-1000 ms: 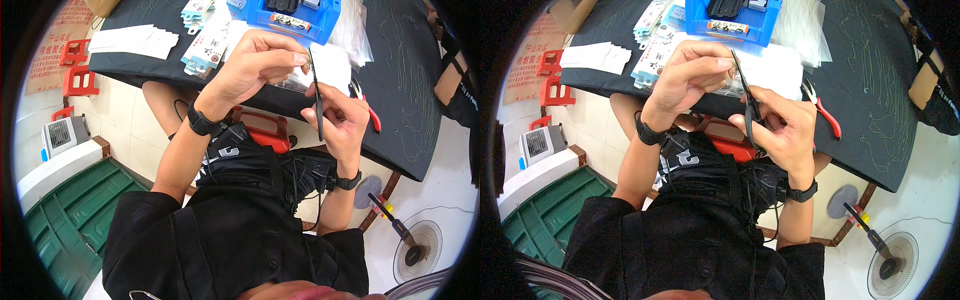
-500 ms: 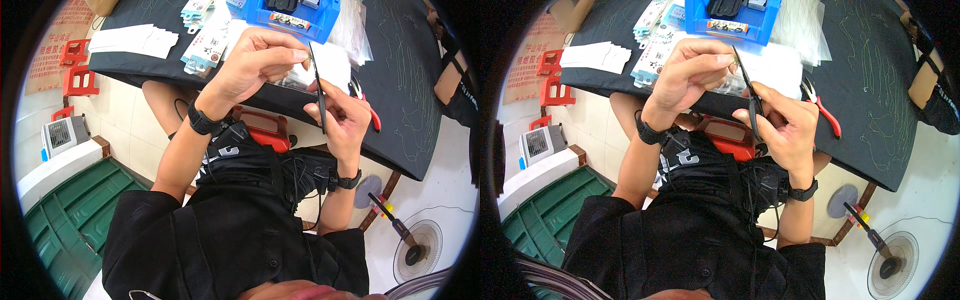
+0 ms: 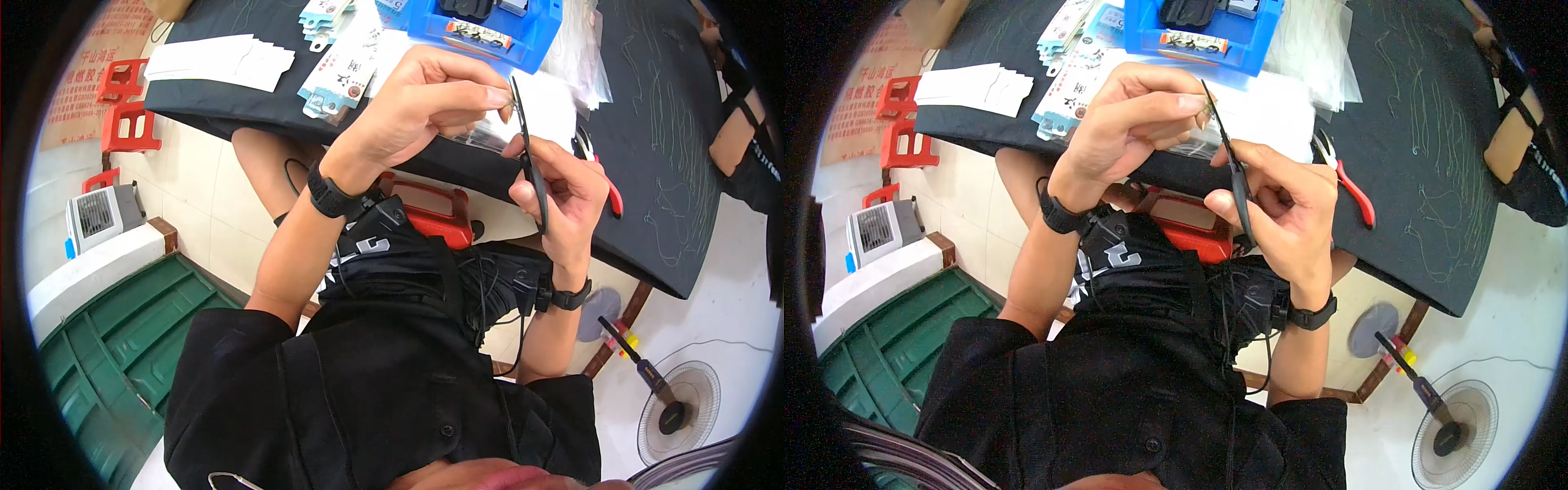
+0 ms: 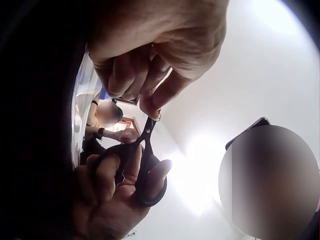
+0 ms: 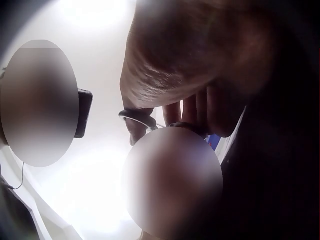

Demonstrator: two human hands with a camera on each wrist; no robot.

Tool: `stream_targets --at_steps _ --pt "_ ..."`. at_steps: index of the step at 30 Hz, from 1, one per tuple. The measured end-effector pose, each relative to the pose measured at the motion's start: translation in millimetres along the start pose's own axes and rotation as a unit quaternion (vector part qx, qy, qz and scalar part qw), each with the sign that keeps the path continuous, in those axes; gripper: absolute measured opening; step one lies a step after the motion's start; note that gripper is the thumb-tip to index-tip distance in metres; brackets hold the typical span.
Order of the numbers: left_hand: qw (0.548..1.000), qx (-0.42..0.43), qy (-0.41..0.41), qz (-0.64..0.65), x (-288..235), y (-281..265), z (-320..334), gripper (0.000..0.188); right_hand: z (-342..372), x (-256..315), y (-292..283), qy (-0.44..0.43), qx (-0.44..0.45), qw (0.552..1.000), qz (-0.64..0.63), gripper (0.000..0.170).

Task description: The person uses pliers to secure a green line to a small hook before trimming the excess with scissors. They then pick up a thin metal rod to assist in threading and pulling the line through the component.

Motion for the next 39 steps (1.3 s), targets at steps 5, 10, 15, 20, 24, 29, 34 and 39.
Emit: stream_targets --at_steps 5,10,15,20,24,29,34,39 --pt "1.000 0.002 -0.006 0.020 0.9 -0.2 0.3 0.019 -1.7 2.0 -0.6 -0.002 0.010 0.999 0.037 0.039" --pt "0.999 0.019 -0.013 0.037 1.9 -0.4 -0.1 0.020 -3.0 7.8 0.2 0.009 0.015 0.998 0.064 0.038" --pt "0.999 0.026 -0.017 0.040 1.9 -0.7 -0.1 0.020 -3.4 6.5 0.5 0.001 0.010 0.996 0.091 0.040" --pt "0.999 0.020 -0.015 0.048 2.4 -1.6 1.2 0.019 -2.8 6.9 1.6 -0.004 0.001 0.994 0.110 0.040" --pt "0.999 0.015 -0.008 0.040 2.4 -1.6 1.1 0.019 -2.6 5.2 2.7 0.018 -0.017 0.995 0.097 0.039" --pt "0.999 0.020 -0.003 0.046 2.1 -1.5 1.2 0.019 -2.3 5.4 3.0 0.022 -0.011 0.996 0.090 0.039" --pt "0.999 0.022 0.004 0.035 1.9 -1.2 0.9 0.020 -1.1 1.0 2.3 0.020 -0.011 0.997 0.075 0.039" --pt "0.999 0.020 0.012 0.031 1.0 -0.2 0.7 0.021 0.1 1.1 1.5 0.027 -0.019 0.997 0.063 0.038"
Point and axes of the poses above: each hand's wrist, its own z-axis away from the middle knuckle, its own y-axis out of the palm, x = y × z, the point moved 5 cm from there along -z, towards the middle knuckle, and after that the axes turned 14 degrees about x, right-handed, at the moved point
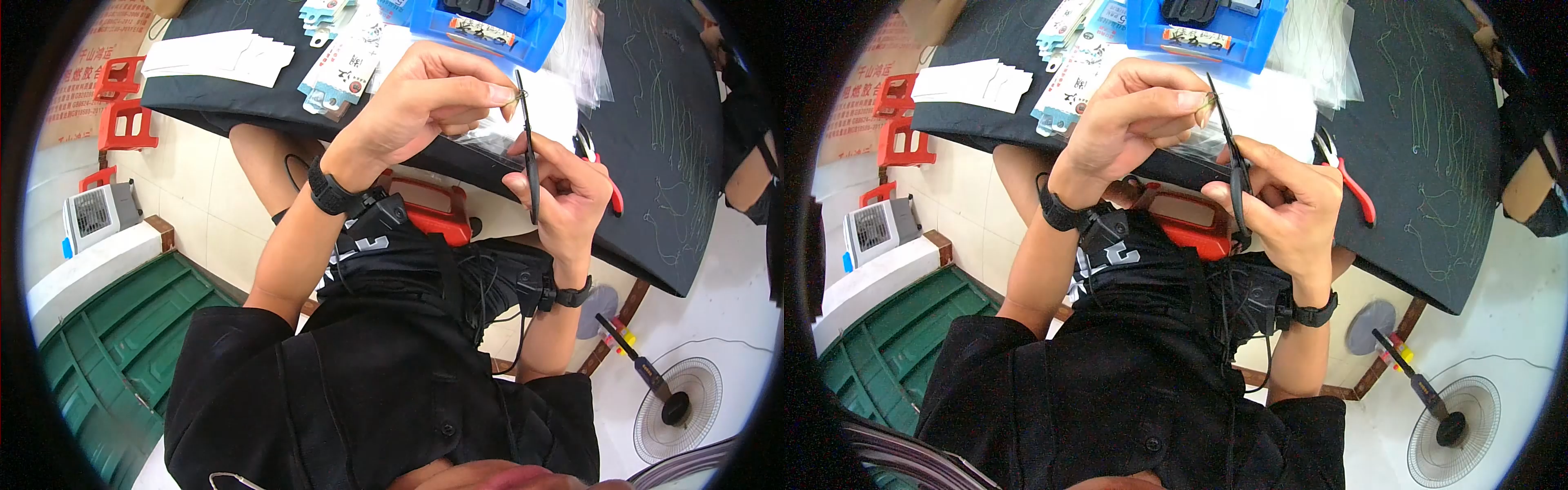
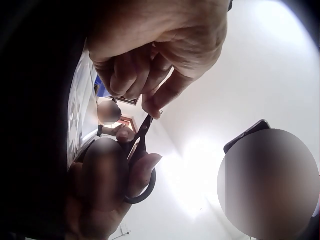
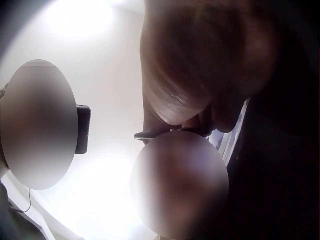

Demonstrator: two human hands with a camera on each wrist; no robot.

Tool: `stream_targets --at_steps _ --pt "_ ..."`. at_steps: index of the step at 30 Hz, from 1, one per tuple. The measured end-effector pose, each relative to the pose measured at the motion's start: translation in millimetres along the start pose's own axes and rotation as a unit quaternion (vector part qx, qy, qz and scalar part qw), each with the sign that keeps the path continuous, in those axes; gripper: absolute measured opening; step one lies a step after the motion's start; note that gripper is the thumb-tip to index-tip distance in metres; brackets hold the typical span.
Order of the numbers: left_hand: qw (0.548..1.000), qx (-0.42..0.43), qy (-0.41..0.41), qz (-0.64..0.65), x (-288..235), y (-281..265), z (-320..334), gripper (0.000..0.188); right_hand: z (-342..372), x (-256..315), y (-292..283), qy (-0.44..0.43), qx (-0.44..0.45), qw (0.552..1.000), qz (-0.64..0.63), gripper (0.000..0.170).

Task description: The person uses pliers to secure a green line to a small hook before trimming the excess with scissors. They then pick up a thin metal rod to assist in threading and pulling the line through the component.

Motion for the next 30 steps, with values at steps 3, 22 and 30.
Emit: stream_targets --at_steps 3,22,30 --pt "1.000 -0.014 -0.010 -0.020 -0.5 0.1 0.4 0.021 1.4 -0.4 -0.7 -0.005 -0.002 1.000 0.010 0.038" --pt "1.000 0.002 -0.028 0.003 1.2 0.3 0.2 0.021 -2.3 -3.3 -1.6 -0.041 0.048 0.996 -0.070 0.039" --pt "0.999 0.012 -0.032 0.011 1.5 0.6 -0.9 0.020 -4.3 7.4 -1.3 -0.031 0.036 0.999 0.025 0.040"
Point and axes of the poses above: each hand's wrist, its own z-axis away from the middle knuckle, its own y-axis out of the palm, x = y × z, the point moved 5 cm from there along -z, towards the middle knuckle, and after that the axes turned 14 degrees about x, right-handed, at the moved point
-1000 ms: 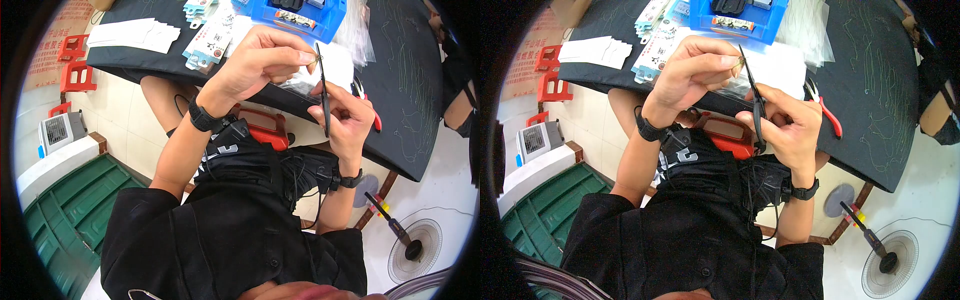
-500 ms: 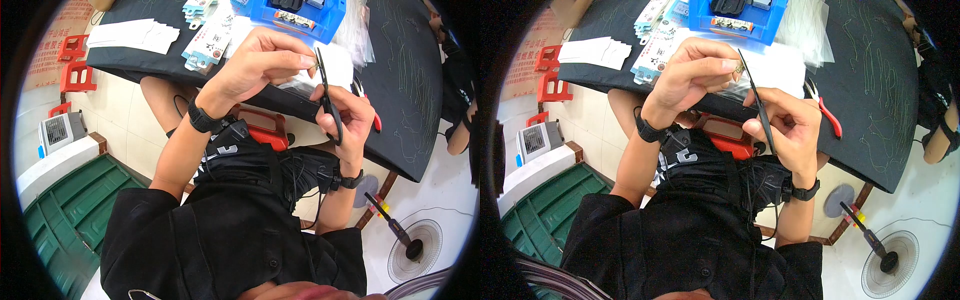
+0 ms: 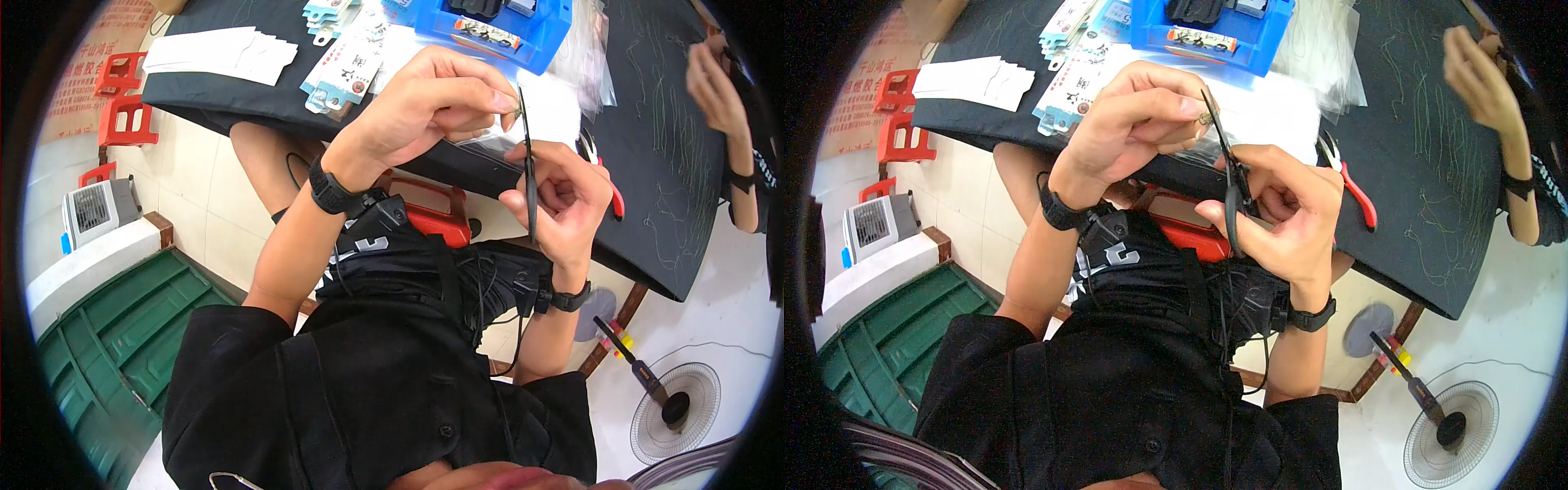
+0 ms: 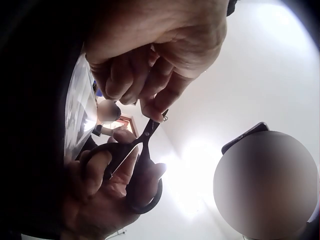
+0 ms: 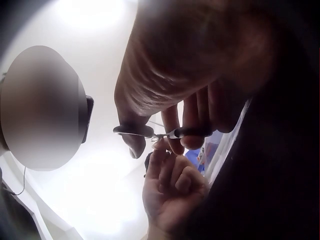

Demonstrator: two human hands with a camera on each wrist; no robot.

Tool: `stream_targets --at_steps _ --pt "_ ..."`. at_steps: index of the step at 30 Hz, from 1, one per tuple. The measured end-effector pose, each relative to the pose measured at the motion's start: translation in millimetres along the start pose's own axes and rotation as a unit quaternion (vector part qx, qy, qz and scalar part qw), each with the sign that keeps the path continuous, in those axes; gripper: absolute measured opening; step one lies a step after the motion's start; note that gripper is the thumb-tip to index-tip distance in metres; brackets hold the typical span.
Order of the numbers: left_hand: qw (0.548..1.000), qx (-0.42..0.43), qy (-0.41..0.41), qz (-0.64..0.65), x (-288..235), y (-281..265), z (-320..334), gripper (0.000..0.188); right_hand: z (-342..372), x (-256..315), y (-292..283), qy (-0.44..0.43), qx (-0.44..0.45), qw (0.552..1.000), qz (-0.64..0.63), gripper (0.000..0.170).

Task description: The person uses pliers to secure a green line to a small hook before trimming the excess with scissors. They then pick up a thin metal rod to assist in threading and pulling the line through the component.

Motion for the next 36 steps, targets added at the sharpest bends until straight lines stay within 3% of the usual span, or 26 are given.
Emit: stream_targets --at_steps 36 --pt "0.997 0.032 -0.013 0.073 2.8 -3.1 2.0 0.024 -1.6 6.9 5.6 -0.032 -0.042 0.993 0.108 0.049"
Point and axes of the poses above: each hand's wrist, its own z-axis away from the middle knuckle, its own y-axis out of the palm, x = y × z, the point moved 5 cm from there along -z, towards the middle knuckle, and after that the axes turned 14 degrees about x, right-handed, at the moved point
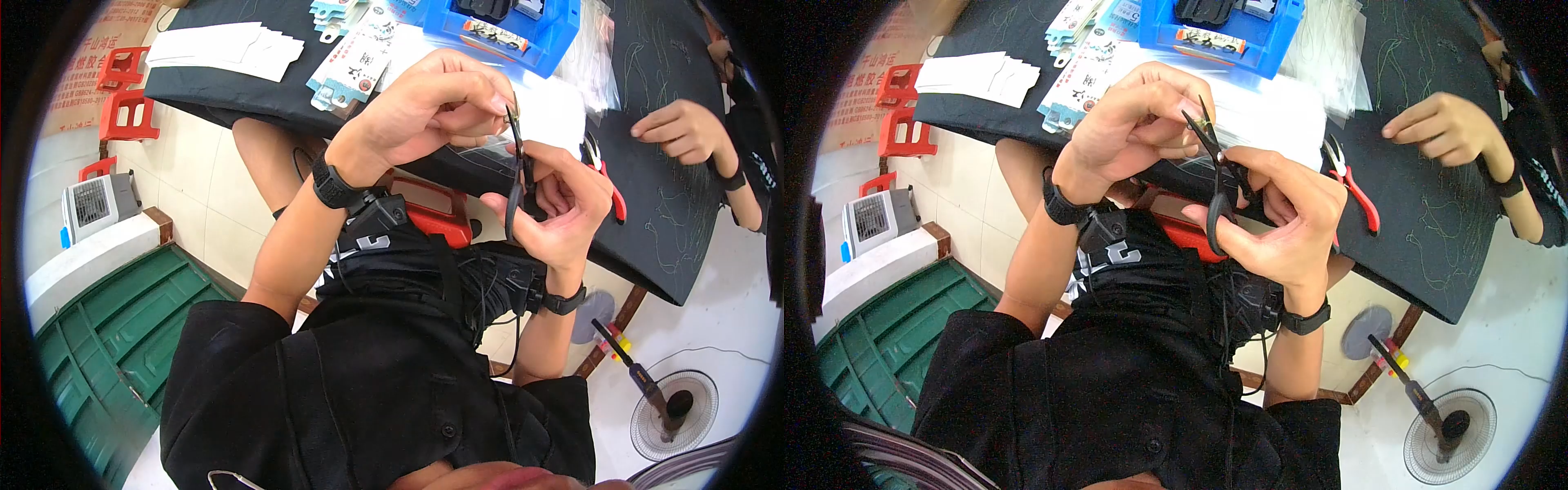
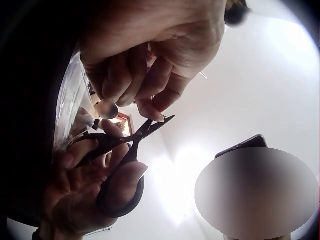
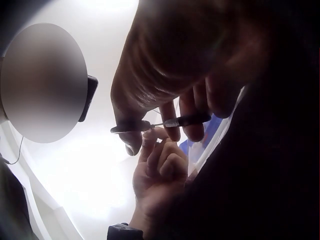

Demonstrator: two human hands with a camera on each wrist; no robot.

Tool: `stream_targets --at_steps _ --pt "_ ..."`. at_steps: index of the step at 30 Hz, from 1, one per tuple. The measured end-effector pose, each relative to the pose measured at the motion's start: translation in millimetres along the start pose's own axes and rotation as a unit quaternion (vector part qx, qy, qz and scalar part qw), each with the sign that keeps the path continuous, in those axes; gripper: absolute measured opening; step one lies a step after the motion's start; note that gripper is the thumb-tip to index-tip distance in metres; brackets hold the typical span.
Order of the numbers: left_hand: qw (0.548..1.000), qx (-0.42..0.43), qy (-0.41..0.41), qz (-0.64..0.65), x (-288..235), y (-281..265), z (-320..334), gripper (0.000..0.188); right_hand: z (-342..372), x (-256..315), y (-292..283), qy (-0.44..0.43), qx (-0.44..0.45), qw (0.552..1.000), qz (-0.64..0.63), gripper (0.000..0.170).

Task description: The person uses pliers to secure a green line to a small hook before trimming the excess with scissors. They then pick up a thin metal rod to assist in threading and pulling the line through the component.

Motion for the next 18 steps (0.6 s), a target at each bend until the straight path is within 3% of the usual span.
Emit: stream_targets --at_steps 18 --pt "1.000 0.002 -0.007 0.001 -0.1 1.2 -0.7 0.024 0.8 5.0 -0.8 -0.009 0.011 0.999 0.035 0.050"
Point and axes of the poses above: each hand's wrist, its own z-axis away from the middle knuckle, its own y-axis out of the palm, x = y × z, the point moved 5 cm from there along -z, towards the middle knuckle, and after that the axes turned 14 degrees about x, right-handed, at the moved point
